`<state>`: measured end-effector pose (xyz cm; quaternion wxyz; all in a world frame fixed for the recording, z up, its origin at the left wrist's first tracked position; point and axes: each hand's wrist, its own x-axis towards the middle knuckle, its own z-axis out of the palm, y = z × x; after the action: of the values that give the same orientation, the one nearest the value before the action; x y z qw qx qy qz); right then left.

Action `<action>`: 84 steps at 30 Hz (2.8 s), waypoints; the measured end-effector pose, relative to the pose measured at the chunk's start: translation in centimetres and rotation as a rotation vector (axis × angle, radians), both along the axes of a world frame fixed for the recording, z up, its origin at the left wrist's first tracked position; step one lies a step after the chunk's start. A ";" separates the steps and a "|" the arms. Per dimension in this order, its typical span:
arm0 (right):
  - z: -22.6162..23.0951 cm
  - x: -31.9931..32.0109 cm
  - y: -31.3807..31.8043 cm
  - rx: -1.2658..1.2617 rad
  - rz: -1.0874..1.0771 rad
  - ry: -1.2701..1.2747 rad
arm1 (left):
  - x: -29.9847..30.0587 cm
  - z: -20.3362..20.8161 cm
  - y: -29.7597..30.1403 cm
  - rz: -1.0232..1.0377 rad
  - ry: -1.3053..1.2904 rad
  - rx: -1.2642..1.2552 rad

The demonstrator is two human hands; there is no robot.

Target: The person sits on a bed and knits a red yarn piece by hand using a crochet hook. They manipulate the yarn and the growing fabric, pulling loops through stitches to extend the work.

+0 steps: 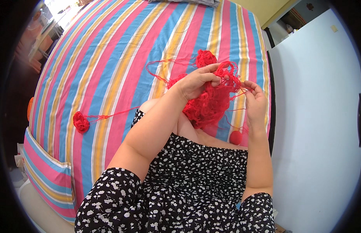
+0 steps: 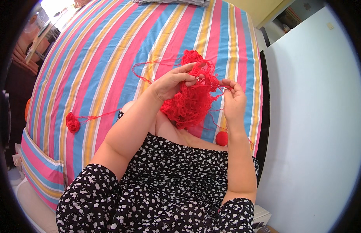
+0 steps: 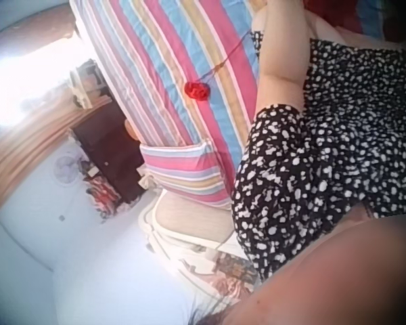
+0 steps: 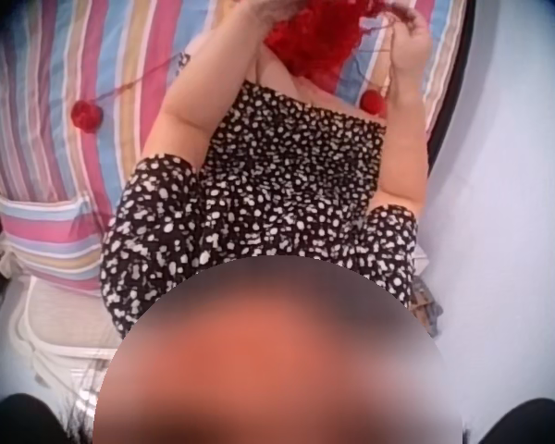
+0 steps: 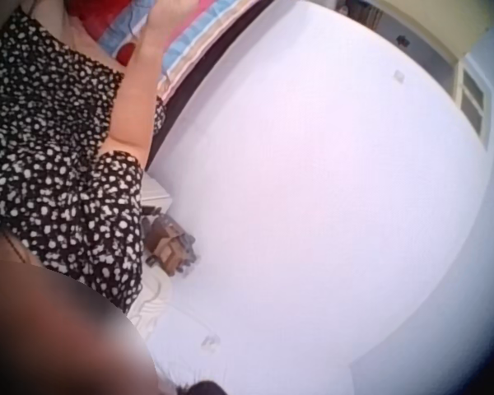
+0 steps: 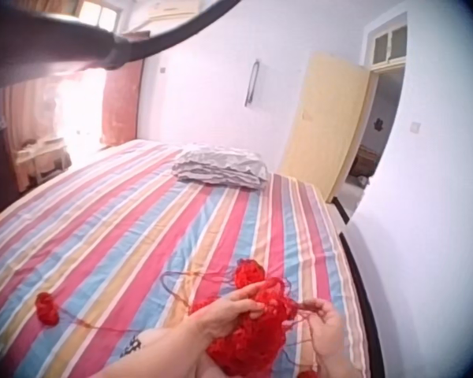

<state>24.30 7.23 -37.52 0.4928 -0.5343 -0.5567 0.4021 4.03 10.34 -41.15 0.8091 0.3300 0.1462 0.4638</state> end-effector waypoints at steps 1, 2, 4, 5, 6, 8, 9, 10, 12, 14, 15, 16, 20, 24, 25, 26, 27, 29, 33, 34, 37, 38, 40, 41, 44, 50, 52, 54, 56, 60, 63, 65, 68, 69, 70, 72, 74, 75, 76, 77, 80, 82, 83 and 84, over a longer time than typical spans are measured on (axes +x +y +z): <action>0.2 -0.2 -0.1 0.023 0.000 -0.039 | 0.0 -0.1 0.0 -0.007 0.003 0.005; 0.6 -0.3 -0.5 0.026 -0.001 -0.035 | 0.0 0.0 0.0 0.001 0.006 -0.002; 2.0 -0.9 -1.5 0.033 -0.006 -0.030 | 0.1 0.3 -0.2 0.015 0.009 -0.016; 2.3 -1.0 -1.9 0.066 -0.007 -0.043 | 0.2 0.3 -0.2 0.013 -0.005 -0.015; 2.6 -1.1 -2.2 0.098 -0.008 -0.056 | 0.2 0.2 -0.3 0.011 -0.019 -0.014; 3.0 -1.4 -2.7 0.175 -0.018 -0.078 | 0.0 0.2 -0.4 0.006 -0.045 -0.019; 3.1 -1.6 -2.9 0.220 -0.030 -0.089 | -0.1 0.3 -0.4 0.000 -0.058 -0.026; 3.2 -1.6 -2.9 0.245 -0.052 -0.087 | 0.0 0.4 -0.4 -0.010 -0.073 -0.033; 3.2 -1.6 -2.8 0.277 -0.099 -0.066 | 0.1 0.4 -0.3 -0.012 -0.058 -0.020; 3.1 -1.5 -2.5 0.282 -0.123 -0.037 | 0.0 0.4 -0.4 -0.010 -0.041 -0.015; 3.0 -1.5 -2.4 0.283 -0.123 -0.027 | 0.0 0.4 -0.4 -0.010 -0.033 -0.014; 3.1 -1.3 -2.3 0.285 -0.125 -0.019 | 0.0 0.4 -0.4 -0.011 -0.027 -0.013; 3.2 -0.8 -2.6 0.232 -0.147 0.006 | -0.1 0.5 -0.4 -0.023 -0.033 -0.013; 2.5 -0.8 -2.4 0.306 -0.135 -0.003 | -0.1 -0.1 0.1 -0.035 -0.067 0.018; 2.5 -0.7 -2.4 0.320 -0.120 -0.026 | -0.1 0.1 0.0 -0.031 -0.084 0.020; 2.4 -0.6 -2.4 0.322 -0.106 -0.045 | -0.2 0.3 0.0 -0.033 -0.112 0.006; 2.3 -0.4 -2.4 0.324 -0.092 -0.064 | -0.2 0.4 -0.1 -0.035 -0.141 -0.009; 2.1 -0.4 -2.5 0.331 -0.075 -0.101 | -0.1 0.3 -0.1 -0.021 -0.158 -0.019; 1.7 -0.4 -2.3 0.335 -0.090 -0.141 | -0.1 0.0 0.0 0.006 -0.106 -0.012; 1.6 -0.3 -2.2 0.330 -0.099 -0.142 | -0.2 0.0 -0.1 0.005 -0.091 -0.015; 1.3 -0.2 -2.1 0.334 -0.102 -0.102 | -0.5 -0.2 -0.1 0.009 -0.082 -0.072; 1.2 0.0 -2.0 0.333 -0.101 -0.087 | -0.3 0.0 -0.1 0.028 -0.048 -0.073; 1.0 0.3 -1.9 0.331 -0.094 -0.057 | 0.0 0.6 -0.4 0.068 0.019 -0.074; 1.1 0.3 -1.9 0.322 -0.102 -0.076 | 0.0 0.4 -0.2 0.061 0.053 -0.053; 1.5 0.8 -1.9 0.292 -0.130 -0.099 | -0.1 0.7 -0.2 0.046 0.158 -0.025; 2.1 0.9 -1.2 0.269 -0.141 -0.062 | -0.2 -0.3 0.1 0.018 0.313 0.083; 2.1 1.0 -1.1 0.249 -0.149 -0.064 | 0.4 -0.9 0.4 0.072 0.482 0.148; 1.9 1.2 -0.9 0.243 -0.158 -0.057 | 1.1 -1.7 0.7 0.126 0.544 0.190; 1.8 1.2 -0.7 0.225 -0.166 -0.051 | 1.2 -1.8 0.6 0.180 0.597 0.238; 1.6 1.5 -0.4 0.191 -0.174 -0.035 | 1.0 -1.1 0.3 0.252 0.862 0.373; 1.4 1.6 -0.2 0.194 -0.160 -0.028 | 1.2 -1.9 0.4 0.478 1.093 0.557; 1.2 1.7 -0.1 0.191 -0.162 -0.033 | 1.3 -1.8 0.3 0.746 1.218 0.749; 0.7 2.2 0.3 0.168 -0.174 -0.032 | 1.2 -1.9 0.3 1.029 1.232 0.968; 0.6 2.4 0.5 0.155 -0.178 -0.025 | 1.3 -2.8 1.2 0.984 1.121 0.946; 0.4 2.6 0.7 0.143 -0.185 -0.021 | 1.3 -2.4 1.3 0.937 1.007 0.924; 0.2 2.7 1.0 0.123 -0.199 -0.002 | 1.2 -1.8 0.8 0.543 0.762 0.432; -0.3 2.9 1.4 0.123 -0.211 0.007 | 1.0 -0.4 0.4 0.286 0.551 0.125; -0.6 3.1 1.6 0.133 -0.215 0.007 | 0.9 0.0 0.3 0.228 0.475 0.057; -0.9 3.2 1.8 0.142 -0.215 0.008 | 0.8 0.2 0.2 0.173 0.399 -0.013; -1.1 3.3 1.9 0.137 -0.219 0.015 | 0.8 0.3 0.1 0.190 0.400 -0.013; -1.2 3.2 2.1 0.112 -0.230 0.026 | 0.9 0.3 0.1 0.229 0.389 -0.001; -1.1 3.2 2.1 0.080 -0.235 0.020 | 1.0 0.1 0.3 0.234 0.367 0.023; -1.2 3.1 2.2 0.078 -0.234 0.022 | 1.0 0.2 0.2 0.209 0.341 -0.007; -1.6 3.0 2.2 0.076 -0.232 0.024 | 1.0 0.6 0.0 0.183 0.316 -0.036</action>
<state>27.28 9.45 -39.07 0.5628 -0.5712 -0.4999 0.3273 4.99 10.39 -40.60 0.7361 0.3697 0.3093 0.4752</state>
